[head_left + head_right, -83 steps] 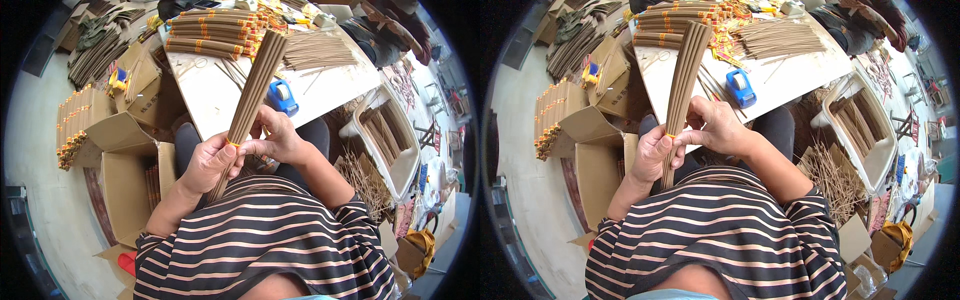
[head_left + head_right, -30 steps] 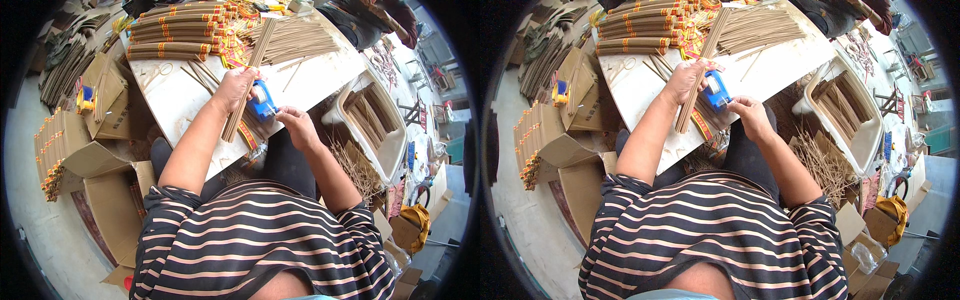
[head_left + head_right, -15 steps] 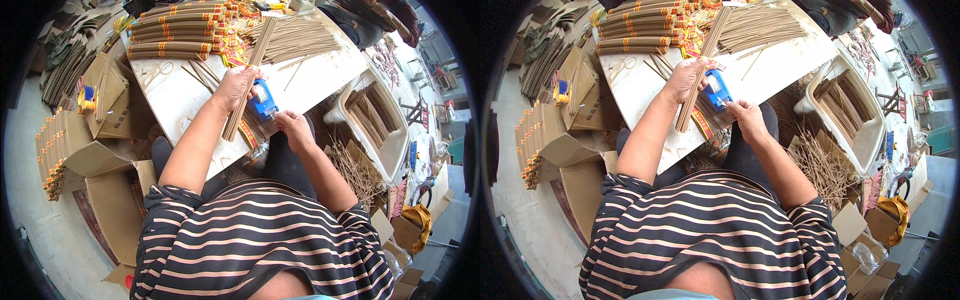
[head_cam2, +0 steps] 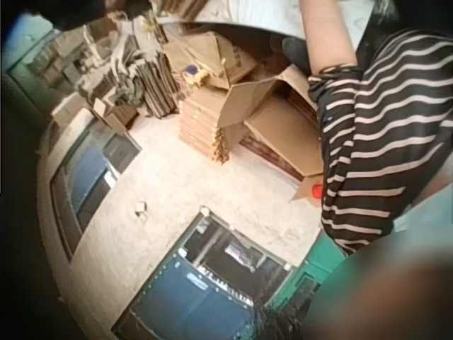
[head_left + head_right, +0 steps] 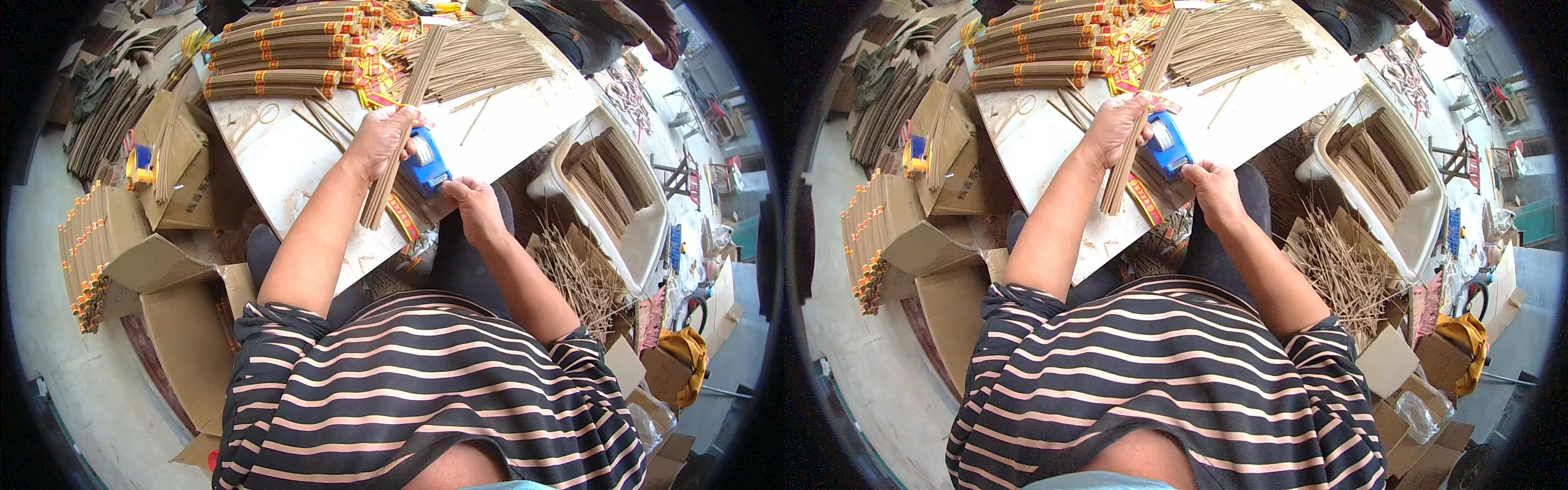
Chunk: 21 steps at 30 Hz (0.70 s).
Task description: The person gathers thin wooden sticks, aligns them into bundles, wraps each bundle with a small paper label, and secures it with tape. The finished bundles are placed into a cardboard box.
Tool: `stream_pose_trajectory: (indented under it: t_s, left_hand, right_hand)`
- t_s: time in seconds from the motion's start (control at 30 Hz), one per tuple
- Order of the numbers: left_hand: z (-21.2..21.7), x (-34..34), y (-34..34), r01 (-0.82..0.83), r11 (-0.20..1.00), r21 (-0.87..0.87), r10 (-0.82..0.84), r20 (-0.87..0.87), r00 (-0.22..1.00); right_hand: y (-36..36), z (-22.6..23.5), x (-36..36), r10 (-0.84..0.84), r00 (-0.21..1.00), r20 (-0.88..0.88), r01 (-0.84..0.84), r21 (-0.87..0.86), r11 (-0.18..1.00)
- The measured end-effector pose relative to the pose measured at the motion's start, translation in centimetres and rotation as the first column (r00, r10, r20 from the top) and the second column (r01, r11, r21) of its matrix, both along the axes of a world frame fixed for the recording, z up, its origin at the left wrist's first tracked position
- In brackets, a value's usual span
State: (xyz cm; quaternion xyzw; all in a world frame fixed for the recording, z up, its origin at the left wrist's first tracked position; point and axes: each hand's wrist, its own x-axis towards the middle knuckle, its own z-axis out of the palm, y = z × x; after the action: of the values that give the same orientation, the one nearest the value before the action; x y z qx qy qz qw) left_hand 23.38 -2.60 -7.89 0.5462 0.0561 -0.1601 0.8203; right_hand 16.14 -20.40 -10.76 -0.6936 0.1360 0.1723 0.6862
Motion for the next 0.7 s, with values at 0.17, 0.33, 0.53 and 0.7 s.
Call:
stream_pose_trajectory:
  t_s: [0.17,0.33,0.53,0.7]
  left_hand:
    - [-0.3,0.2,-0.1,0.044,0.999,-0.028,-0.044,0.030,0.999]
    - [0.0,-0.2,0.7,0.024,0.995,-0.096,-0.025,-0.014,1.000]
    - [3.8,-4.5,2.4,0.008,0.991,-0.134,-0.004,0.026,1.000]
    - [7.9,-9.9,2.8,0.061,0.982,-0.178,-0.052,0.054,0.997]
  right_hand:
    - [-0.6,-0.1,0.2,0.038,0.998,-0.047,-0.041,-0.068,0.997]
    - [-2.5,3.5,-0.2,0.192,0.981,0.023,-0.193,0.105,0.976]
    - [-3.1,10.7,-0.3,0.397,0.879,0.263,-0.448,0.174,0.877]
    - [-0.7,15.2,-1.1,0.569,0.737,0.364,-0.642,0.114,0.758]
